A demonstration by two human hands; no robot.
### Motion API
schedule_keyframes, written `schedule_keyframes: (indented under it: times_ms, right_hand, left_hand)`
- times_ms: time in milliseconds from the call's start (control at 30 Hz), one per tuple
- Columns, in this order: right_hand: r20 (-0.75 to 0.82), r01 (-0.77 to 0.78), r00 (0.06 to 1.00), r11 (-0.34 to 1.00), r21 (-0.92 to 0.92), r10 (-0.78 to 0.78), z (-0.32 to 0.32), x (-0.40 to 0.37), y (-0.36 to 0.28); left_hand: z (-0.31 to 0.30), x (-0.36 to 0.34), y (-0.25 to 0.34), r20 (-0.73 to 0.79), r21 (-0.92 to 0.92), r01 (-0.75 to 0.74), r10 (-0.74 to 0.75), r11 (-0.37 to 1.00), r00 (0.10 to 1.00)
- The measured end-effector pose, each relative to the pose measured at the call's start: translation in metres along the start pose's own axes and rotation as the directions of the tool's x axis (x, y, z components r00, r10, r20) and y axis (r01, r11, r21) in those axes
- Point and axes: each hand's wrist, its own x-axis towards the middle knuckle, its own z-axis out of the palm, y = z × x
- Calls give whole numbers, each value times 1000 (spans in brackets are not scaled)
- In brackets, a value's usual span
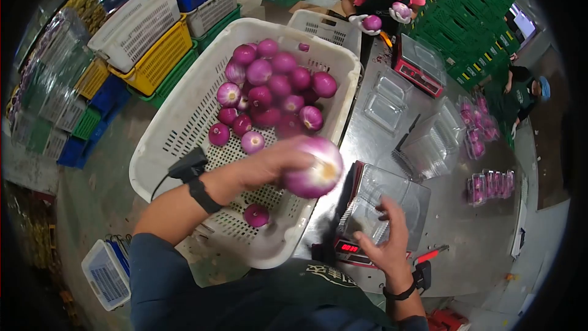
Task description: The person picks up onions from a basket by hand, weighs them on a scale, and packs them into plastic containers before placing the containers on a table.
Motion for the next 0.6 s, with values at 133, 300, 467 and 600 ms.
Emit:
schedule_keyframes:
  times_ms: [133,300,467,600]
  right_hand:
    - [-44,240,969,966,-97,-245,8,54,-68]
    - [-42,-222,957,812,539,289,15,33,-28]
    - [-108,-456,841,803,384,529,4,-26,33]
    - [-149,-555,779,780,290,609,14,-46,50]
  left_hand:
    - [59,17,-4,98,394,158,-212,906,972]
    - [34,23,16,138,451,293,-391,843,910]
    - [-97,24,25,-430,652,153,196,743,881]
    - [-166,22,6,-549,785,378,270,491,791]
